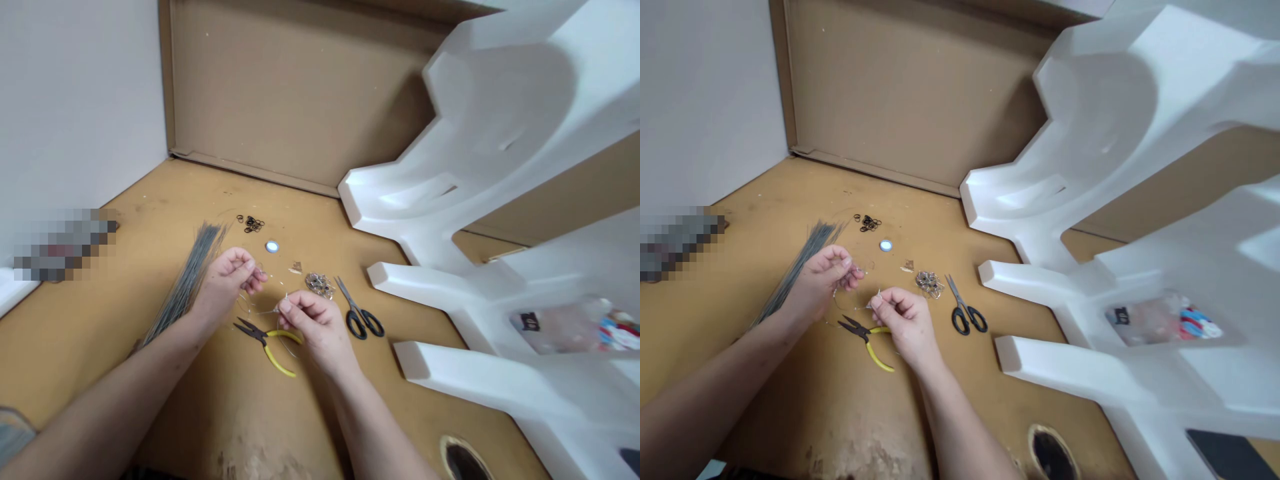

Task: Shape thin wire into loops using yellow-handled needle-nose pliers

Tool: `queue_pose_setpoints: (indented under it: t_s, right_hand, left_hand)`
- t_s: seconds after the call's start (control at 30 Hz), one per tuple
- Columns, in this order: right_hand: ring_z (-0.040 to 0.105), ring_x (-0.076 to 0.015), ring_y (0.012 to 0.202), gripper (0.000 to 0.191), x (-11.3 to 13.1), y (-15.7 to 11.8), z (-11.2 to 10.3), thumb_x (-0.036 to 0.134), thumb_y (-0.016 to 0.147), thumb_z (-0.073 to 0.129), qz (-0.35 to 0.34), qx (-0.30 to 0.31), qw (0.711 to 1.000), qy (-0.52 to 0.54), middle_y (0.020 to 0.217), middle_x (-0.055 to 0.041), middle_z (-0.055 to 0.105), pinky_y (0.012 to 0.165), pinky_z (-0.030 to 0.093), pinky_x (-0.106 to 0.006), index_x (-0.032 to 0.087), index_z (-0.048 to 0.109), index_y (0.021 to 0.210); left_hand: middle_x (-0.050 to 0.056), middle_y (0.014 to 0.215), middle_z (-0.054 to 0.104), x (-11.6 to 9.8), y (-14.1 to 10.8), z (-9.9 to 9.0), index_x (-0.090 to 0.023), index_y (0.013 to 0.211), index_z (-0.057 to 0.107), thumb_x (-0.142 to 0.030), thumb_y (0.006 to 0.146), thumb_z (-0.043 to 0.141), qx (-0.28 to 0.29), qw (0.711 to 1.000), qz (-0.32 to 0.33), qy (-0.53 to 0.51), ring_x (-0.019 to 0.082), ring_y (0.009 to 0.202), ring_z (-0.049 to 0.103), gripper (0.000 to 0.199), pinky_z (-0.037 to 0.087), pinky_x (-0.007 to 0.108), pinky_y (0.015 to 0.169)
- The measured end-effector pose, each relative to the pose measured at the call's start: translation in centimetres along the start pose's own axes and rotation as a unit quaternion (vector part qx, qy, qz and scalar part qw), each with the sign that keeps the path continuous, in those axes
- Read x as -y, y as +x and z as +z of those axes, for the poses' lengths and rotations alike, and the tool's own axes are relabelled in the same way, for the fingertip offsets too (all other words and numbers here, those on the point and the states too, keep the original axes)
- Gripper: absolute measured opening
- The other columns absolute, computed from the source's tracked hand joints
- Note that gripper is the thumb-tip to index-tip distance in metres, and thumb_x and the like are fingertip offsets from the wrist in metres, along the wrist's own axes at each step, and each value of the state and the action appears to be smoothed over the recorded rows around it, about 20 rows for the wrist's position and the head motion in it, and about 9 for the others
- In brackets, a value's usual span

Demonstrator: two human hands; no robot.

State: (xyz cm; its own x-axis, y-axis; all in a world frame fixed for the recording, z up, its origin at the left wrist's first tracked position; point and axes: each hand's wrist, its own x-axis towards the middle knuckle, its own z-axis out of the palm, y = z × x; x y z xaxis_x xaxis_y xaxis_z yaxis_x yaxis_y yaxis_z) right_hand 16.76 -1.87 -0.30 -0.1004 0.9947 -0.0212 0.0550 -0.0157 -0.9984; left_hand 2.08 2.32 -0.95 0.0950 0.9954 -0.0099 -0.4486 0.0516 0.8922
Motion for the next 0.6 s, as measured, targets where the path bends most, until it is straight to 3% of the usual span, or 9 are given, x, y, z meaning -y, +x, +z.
queue_pose_setpoints:
  t_s: [0.43,0.6]
  right_hand:
    - [0.041,-0.0086,0.047,0.028,-0.1,-0.3,0.7,0.042,0.066,0.066,-0.013,-0.004,1.000,-0.011,0.049,0.0022,0.051,0.046,0.032,-0.022,0.017,0.058,0.056]
    - [0.041,-0.0087,0.047,0.027,-0.1,-0.4,1.1,0.041,0.066,0.066,-0.019,-0.013,1.000,-0.011,0.049,0.0026,0.050,0.047,0.033,-0.022,0.018,0.057,0.054]
  left_hand:
    - [0.000,0.053,0.062,0.2,-0.6,0.9,-0.017,0.065,0.046,-0.027,0.065,0.060,-0.093,0.996,0.004,-0.015,0.008,0.042,0.051,0.017,0.037,0.019,0.043]
    - [-0.001,0.054,0.061,0.7,-0.5,0.9,-0.017,0.064,0.045,-0.024,0.066,0.056,-0.103,0.995,0.013,0.001,0.007,0.040,0.049,0.013,0.032,0.018,0.040]
